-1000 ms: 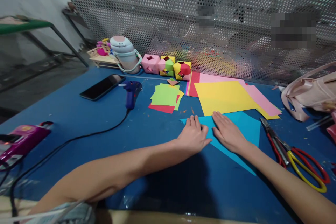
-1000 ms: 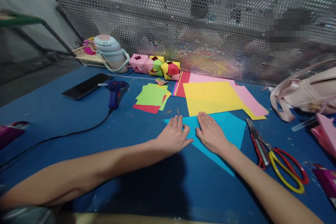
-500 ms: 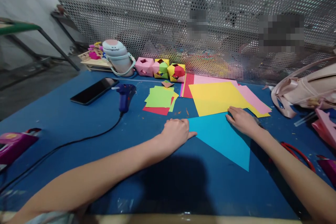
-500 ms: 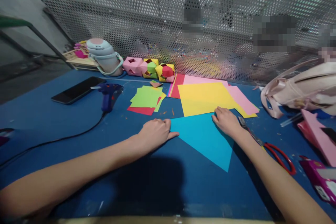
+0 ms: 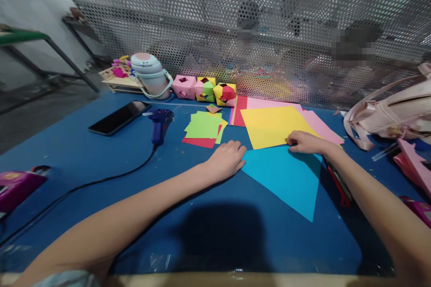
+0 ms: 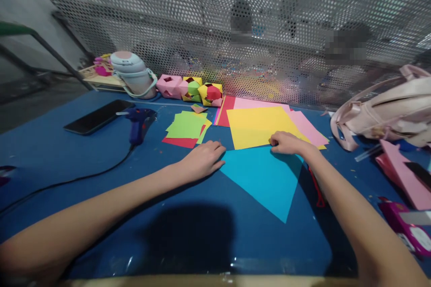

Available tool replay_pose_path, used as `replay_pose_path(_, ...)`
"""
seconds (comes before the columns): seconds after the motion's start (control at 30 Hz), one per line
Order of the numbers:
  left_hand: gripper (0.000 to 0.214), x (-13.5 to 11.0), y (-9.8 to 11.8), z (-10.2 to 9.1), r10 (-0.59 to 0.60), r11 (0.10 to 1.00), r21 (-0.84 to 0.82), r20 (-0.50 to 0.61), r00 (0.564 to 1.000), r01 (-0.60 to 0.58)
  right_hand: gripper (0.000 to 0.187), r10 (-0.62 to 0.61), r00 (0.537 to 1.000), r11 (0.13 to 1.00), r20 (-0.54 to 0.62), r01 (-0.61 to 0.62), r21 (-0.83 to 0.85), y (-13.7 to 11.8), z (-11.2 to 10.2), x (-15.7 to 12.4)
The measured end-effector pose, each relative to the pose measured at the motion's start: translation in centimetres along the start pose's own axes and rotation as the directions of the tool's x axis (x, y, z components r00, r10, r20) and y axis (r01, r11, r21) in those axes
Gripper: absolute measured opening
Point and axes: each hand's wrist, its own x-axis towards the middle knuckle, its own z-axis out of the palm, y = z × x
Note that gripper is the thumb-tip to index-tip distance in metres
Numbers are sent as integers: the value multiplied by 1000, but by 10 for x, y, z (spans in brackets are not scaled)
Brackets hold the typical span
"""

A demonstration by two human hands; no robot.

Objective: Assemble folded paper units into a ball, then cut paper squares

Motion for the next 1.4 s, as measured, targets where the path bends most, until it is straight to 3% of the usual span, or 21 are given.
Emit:
replay_pose_path(0.17, 19, 5, -12, 8, 8, 974, -227, -9, 1000, -10, 18, -9, 998, 992, 58, 1, 129, -2, 3, -2)
replay_pose_path(0.33, 17, 10, -30, -6, -38, 791, -611, 1, 999, 31, 30, -17, 998, 974, 67, 1, 227, -2, -7, -15)
replay_pose_path(0.43, 18, 11, -39, -19, -133, 676, -735, -53, 990, 51, 46, 34, 998, 963, -44, -21, 267, 2, -27, -31)
replay_pose_path(0.53, 20, 11, -49, -26, -161, 638, -770, -92, 983, 32, 48, 135, 951, 946, -279, -40, 323, 5, -53, -51)
replay_pose_path(0.63, 22, 12, -61, -26, -154, 683, -730, -143, 978, 0, 44, 184, 890, 948, -418, -47, 316, 0, -78, -70)
replay_pose_path(0.73, 22, 14, -70, -24, -138, 786, -617, -249, 959, -47, 39, 136, 873, 968, -469, -16, 252, -19, -91, -81)
replay_pose_path(0.83, 27, 13, -62, -26, -97, 856, -501, -399, 912, -128, 37, -31, 865, 984, -500, 115, 139, -47, -91, -83)
replay_pose_path(0.93, 36, 9, -39, -33, -21, 863, -465, -422, 906, -197, 36, -262, 810, 957, -525, 289, -31, -76, -86, -80)
replay_pose_path(1.03, 27, 6, -14, -40, 80, 866, -400, -481, 873, -299, 36, -425, 750, 904, -507, 322, -282, -103, -82, -74)
replay_pose_path(1.17, 33, 1, 5, -46, 123, 918, -234, -604, 788, -322, 31, -499, 750, 761, -435, 138, -634, -144, -70, -65)
replay_pose_path(1.2, 33, -1, 7, -46, 142, 930, -181, -624, 769, -319, 28, -511, 765, 718, -391, 130, -684, -154, -66, -62)
replay_pose_path(1.3, 35, -6, 8, -46, 208, 947, -52, -651, 730, -316, 32, -588, 753, 628, -295, 196, -753, -172, -57, -59)
replay_pose_path(1.4, 32, -8, 0, -44, 259, 948, 26, -644, 720, -318, 38, -610, 735, 621, -296, 211, -755, -165, -59, -63)
